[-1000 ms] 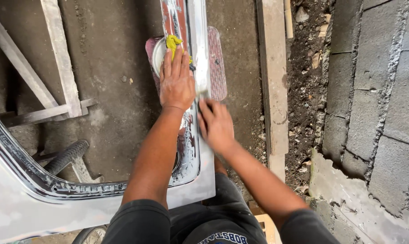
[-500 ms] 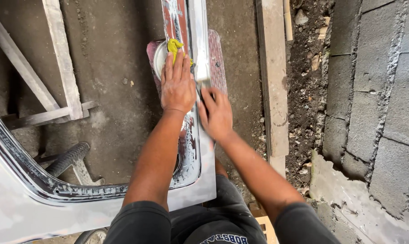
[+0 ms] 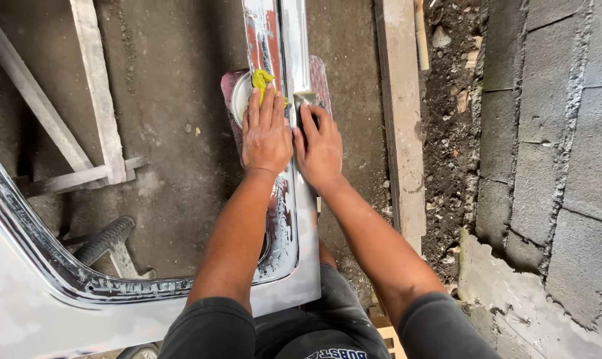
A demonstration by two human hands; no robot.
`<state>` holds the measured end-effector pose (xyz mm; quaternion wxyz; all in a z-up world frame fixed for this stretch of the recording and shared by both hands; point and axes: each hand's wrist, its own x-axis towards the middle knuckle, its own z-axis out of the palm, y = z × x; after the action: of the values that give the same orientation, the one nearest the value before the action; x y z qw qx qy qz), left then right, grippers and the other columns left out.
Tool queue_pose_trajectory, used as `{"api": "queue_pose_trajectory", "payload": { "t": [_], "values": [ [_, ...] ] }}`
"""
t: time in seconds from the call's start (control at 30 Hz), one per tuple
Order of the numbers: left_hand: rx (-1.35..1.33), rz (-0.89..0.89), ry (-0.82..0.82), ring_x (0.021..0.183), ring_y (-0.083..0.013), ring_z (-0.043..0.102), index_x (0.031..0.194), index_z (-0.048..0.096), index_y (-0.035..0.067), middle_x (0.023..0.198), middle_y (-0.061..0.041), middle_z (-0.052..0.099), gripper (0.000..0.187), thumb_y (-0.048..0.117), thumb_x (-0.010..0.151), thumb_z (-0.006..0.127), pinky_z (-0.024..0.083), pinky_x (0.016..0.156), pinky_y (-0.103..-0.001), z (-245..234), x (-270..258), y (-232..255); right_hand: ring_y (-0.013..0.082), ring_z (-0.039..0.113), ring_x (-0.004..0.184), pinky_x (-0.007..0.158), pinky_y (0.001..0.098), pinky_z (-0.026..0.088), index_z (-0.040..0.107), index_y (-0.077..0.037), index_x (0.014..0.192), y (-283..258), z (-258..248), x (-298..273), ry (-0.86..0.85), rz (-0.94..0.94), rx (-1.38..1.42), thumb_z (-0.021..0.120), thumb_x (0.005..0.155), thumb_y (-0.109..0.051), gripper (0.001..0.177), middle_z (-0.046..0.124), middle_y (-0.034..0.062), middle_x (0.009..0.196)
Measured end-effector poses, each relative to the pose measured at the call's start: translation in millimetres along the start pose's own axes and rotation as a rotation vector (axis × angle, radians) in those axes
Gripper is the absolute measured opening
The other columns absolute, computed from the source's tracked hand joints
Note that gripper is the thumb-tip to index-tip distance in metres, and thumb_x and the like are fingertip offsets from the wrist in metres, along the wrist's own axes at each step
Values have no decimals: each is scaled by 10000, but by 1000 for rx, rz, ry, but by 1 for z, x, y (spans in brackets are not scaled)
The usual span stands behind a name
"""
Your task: The person dips a yellow sponge into a green bucket of water and then uses it to wipe a large, white metal car door. They proceed to sand the surface of the door with a sanding block, focusing on the edges and the area around the window frame.
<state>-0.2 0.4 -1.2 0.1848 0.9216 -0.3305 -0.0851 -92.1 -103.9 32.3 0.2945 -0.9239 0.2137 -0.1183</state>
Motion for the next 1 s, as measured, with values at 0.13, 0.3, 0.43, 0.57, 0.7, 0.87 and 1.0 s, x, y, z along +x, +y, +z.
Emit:
{"api": "queue_pose_trajectory", "payload": {
  "t": [0.13,0.3,0.43,0.57,0.7,0.87,1.0],
  "values": [
    [-1,-1,8,1555,-376,209,1563,431,42,1670,-129,313,602,233,1000,527,214,1253,-506,-2,2,-1,385,544,1290,1065,477,453,505,-41,1483,-8,-22,-32,-52,-32,33,657,991,-231,549,499,173,1495],
    [12,17,-5,1554,-385,204,1560,426,33,1666,-131,307,600,237,1003,518,217,1248,-515,-2,0,-1,405,491,1291,1026,495,412,414,-25,1508,-9,-48,-57,-414,-105,-27,691,852,-275,755,324,221,1611],
    [5,4,-11,1554,-379,208,1559,429,36,1669,-123,309,591,237,1009,507,220,1246,-517,-3,1,2,375,486,1360,1057,481,403,414,-41,1545,9,-33,-69,-421,-162,-140,666,909,-247,714,323,204,1641],
    [9,-3,-23,1557,-378,207,1558,430,35,1668,-118,312,592,240,1007,499,219,1248,-515,-5,1,3,380,475,1401,1136,488,375,418,-21,1540,14,-26,-78,-330,-255,-148,643,953,-239,665,349,229,1632],
    [9,12,1,1558,-373,199,1565,425,35,1669,-115,308,593,245,1015,500,216,1258,-516,2,0,-1,374,473,1428,1200,495,340,441,-31,1536,13,-20,-85,-282,-265,-192,617,977,-221,616,396,215,1622],
    [18,12,-16,1553,-373,180,1566,413,32,1668,-123,299,605,238,1004,496,211,1246,-521,0,-1,-2,369,468,1424,1193,513,327,475,-45,1511,-5,-24,-84,-266,-216,-235,613,968,-224,589,417,182,1606],
    [-2,-1,-37,1562,-371,178,1566,405,38,1676,-117,294,602,242,1008,502,208,1246,-532,-3,1,1,399,444,1432,1189,513,322,492,-42,1471,-12,-32,-80,-237,-186,-188,626,939,-226,579,427,181,1577]
  ]
}}
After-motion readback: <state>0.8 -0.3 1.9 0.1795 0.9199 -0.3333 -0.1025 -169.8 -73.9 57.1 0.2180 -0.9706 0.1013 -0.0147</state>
